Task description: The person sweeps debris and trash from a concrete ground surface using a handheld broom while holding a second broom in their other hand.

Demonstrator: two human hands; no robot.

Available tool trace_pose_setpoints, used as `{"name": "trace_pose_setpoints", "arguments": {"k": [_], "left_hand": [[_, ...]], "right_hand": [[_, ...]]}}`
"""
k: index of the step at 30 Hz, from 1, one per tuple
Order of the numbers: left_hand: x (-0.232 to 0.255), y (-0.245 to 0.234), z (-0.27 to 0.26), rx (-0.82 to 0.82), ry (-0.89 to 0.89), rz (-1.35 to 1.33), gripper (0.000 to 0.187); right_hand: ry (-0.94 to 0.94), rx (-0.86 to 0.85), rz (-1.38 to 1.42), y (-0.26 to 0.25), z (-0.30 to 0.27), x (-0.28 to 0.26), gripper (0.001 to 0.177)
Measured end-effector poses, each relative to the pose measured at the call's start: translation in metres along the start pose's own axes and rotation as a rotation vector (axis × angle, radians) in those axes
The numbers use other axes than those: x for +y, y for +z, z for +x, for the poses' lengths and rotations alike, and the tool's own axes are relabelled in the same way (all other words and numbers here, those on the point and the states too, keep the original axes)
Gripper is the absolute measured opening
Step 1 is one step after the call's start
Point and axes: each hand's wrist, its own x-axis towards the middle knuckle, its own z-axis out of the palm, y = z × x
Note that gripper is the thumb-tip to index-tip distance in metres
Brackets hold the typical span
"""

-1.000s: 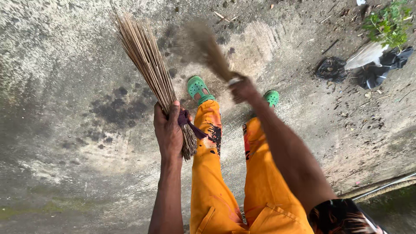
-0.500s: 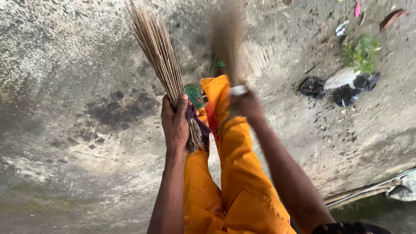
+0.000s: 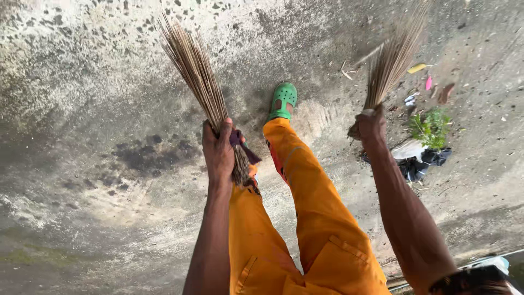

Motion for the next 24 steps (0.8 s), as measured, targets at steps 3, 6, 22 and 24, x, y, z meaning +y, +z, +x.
{"name": "trace_pose_setpoints", "arguments": {"k": [3,6,22,24], "left_hand": [[0.014,0.03,0.012,-0.038,0.001,-0.03,0.035],[0.041,0.058,0.021,-0.039,-0.015,-0.037,0.036],[0.131,0.025,0.174,-0.232,-0.059,0.243,0.037],[0.158,0.011,0.185,-0.259,-0.051,0.257,0.039]], "right_hand": [[0.224,-0.178,0.442,0.014,-0.054,-0.043,0.04],[0.033,-0.472,0.229,0.099,-0.08,-0.035,0.024],[-0.107,0.258,-0.052,0.069,-0.014,-0.173,0.047],[-0.21,0.206,-0.042,0.118,-0.036,-0.199,0.051]]}}
